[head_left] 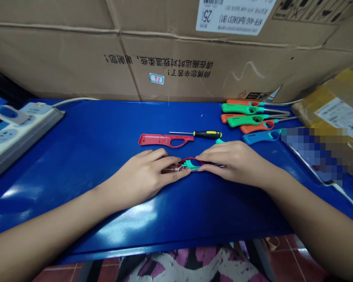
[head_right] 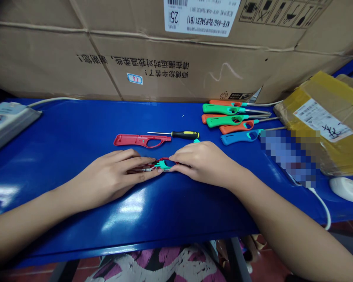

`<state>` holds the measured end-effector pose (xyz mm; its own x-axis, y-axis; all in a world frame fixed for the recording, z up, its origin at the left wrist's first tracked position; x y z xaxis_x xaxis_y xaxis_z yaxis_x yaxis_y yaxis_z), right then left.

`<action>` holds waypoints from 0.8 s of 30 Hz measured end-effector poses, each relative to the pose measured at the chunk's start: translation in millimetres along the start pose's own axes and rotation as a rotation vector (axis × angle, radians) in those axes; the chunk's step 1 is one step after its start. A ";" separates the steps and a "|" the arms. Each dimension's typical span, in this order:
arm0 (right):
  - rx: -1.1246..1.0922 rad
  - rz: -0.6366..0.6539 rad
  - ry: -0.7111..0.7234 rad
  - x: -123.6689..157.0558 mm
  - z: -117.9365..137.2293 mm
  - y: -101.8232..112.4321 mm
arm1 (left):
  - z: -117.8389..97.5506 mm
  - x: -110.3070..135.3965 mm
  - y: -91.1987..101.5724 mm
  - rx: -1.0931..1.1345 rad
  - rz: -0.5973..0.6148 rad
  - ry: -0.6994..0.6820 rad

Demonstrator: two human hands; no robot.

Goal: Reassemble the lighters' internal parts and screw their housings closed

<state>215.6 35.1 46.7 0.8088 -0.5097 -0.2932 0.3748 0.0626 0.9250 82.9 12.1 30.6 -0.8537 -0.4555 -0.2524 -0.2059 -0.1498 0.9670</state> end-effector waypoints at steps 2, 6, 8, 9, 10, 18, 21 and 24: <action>0.007 0.000 0.001 0.0 0.4 -0.5 | -0.2 -0.1 0.4 0.000 0.000 -0.001; 0.039 0.007 0.005 0.6 1.9 -1.3 | -0.3 0.8 0.6 0.001 -0.002 -0.004; 0.076 0.016 0.020 0.5 4.3 -1.7 | -0.1 1.1 0.3 0.005 -0.003 -0.003; 0.103 0.018 0.035 0.3 6.4 -1.6 | 0.0 1.0 0.1 0.009 -0.002 -0.002; 0.135 0.018 0.055 0.0 8.9 -1.5 | 0.1 0.9 0.0 0.012 -0.001 -0.002; 0.341 -0.013 0.151 0.6 24.2 -3.0 | 0.6 -0.5 1.4 0.031 -0.010 0.000; 0.390 -0.021 0.175 1.5 28.0 -4.1 | 1.1 -0.6 2.4 0.049 -0.012 0.002; 0.387 0.016 0.175 1.1 27.9 -8.1 | 2.4 -0.7 2.2 0.062 -0.009 0.011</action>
<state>200.8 10.1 45.6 0.8906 -0.3557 -0.2834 0.1904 -0.2744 0.9426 81.9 14.1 33.0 -0.8466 -0.4639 -0.2610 -0.2429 -0.0997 0.9649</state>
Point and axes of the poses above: each hand's wrist, its own x-axis away from the middle knuckle, its own y-axis out of the back of the hand, z = x × y, the point moved 9 cm from there along -x, towards the middle knuckle, and after that the axes turned 5 degrees about y, right-handed, at the moved point
